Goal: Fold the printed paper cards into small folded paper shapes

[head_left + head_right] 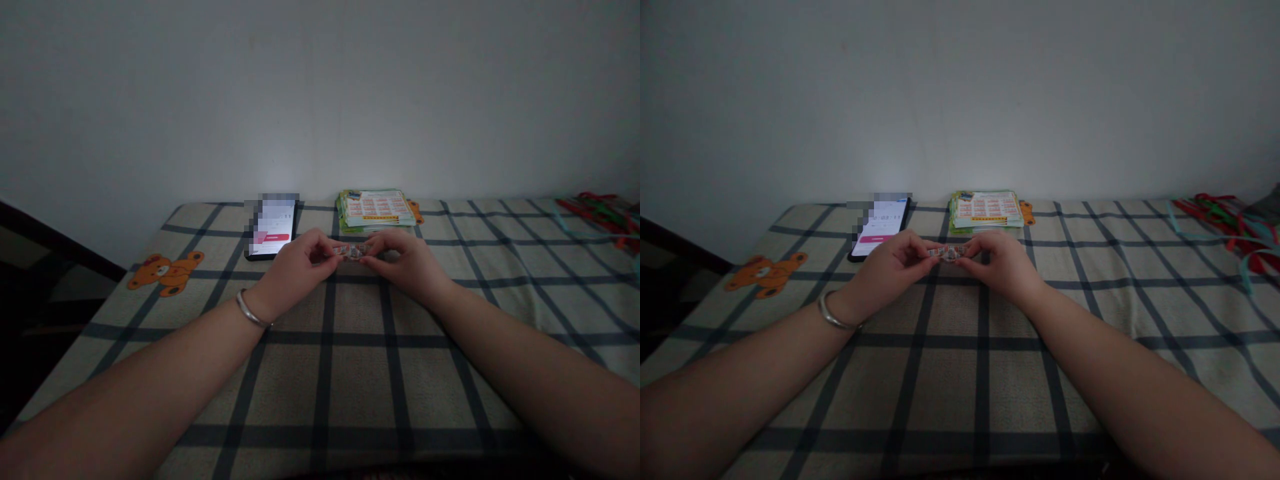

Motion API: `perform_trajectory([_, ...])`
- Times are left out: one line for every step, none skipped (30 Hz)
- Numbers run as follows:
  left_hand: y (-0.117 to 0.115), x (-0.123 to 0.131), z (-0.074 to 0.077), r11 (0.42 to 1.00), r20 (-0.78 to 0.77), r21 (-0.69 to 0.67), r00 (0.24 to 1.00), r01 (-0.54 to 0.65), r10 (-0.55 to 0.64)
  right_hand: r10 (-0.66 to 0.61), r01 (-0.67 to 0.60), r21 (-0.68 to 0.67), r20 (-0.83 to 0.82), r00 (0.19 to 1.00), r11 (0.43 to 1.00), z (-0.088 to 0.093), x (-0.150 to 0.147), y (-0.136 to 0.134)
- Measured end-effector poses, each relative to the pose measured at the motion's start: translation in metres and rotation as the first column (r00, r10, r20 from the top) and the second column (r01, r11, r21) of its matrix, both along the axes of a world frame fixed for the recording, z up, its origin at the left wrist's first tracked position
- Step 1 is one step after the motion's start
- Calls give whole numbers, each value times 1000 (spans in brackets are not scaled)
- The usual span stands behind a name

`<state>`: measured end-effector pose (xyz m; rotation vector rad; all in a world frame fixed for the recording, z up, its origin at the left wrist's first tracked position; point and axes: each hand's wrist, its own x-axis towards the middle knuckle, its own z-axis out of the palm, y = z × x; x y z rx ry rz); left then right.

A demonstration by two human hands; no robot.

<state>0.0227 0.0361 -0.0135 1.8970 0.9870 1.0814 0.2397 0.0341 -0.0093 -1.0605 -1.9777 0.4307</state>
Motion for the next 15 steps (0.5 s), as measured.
perform_trajectory([1, 0, -1, 1000, 15, -17, 1000, -5, 6, 6, -7, -29, -32, 999, 1000, -1, -1, 0])
perform_trajectory([1, 0, -1, 999, 31, -33, 999, -10, 11, 10, -14, -60, -66, 998, 998, -1, -1, 0])
perform_trajectory([2, 0, -2, 999, 46, -49, 999, -10, 13, 12, -21, -93, -95, 995, 995, -2, -2, 0])
perform_trajectory([3, 0, -2, 998, 59, -66, 998, -9, 13, 10, -24, -125, -118, 993, 992, -2, -2, 0])
perform_trajectory([3, 1, -2, 996, 72, -84, 997, -6, 12, 4, -25, -156, -133, 991, 987, -2, -3, 0])
perform_trajectory([4, 1, -3, 995, 85, -101, 996, 1, 7, -3, -23, -181, -142, 990, 983, -1, -3, 0])
perform_trajectory([5, 1, -3, 993, 96, -117, 995, 12, -1, -13, -16, -197, -146, 989, 980, -1, -4, -1])
perform_trajectory([5, 1, -3, 991, 108, -131, 994, 24, -10, -27, -5, -208, -147, 989, 978, -1, -4, -1])
perform_trajectory([6, 1, -3, 989, 121, -142, 992, 35, -18, -39, 5, -219, -149, 988, 976, 0, -5, -1])
perform_trajectory([7, 1, -4, 987, 135, -153, 991, 43, -23, -47, 10, -232, -157, 987, 973, 0, -6, -2])
perform_trajectory([7, 1, -4, 986, 146, -160, 989, 47, -24, -53, 10, -246, -169, 984, 969, 0, -7, -2])
perform_trajectory([7, 1, -5, 985, 149, -164, 989, 47, -23, -58, 10, -256, -180, 982, 967, 1, -7, -3])
perform_trajectory([7, 1, -5, 985, 147, -165, 989, 45, -21, -62, 11, -262, -187, 980, 965, 1, -8, -3])
perform_trajectory([7, 1, -5, 985, 138, -163, 990, 48, -25, -64, 14, -260, -187, 980, 965, 1, -8, -4])
perform_trajectory([6, 1, -5, 986, 121, -157, 992, 51, -32, -66, 20, -251, -175, 982, 968, 0, -8, -4])
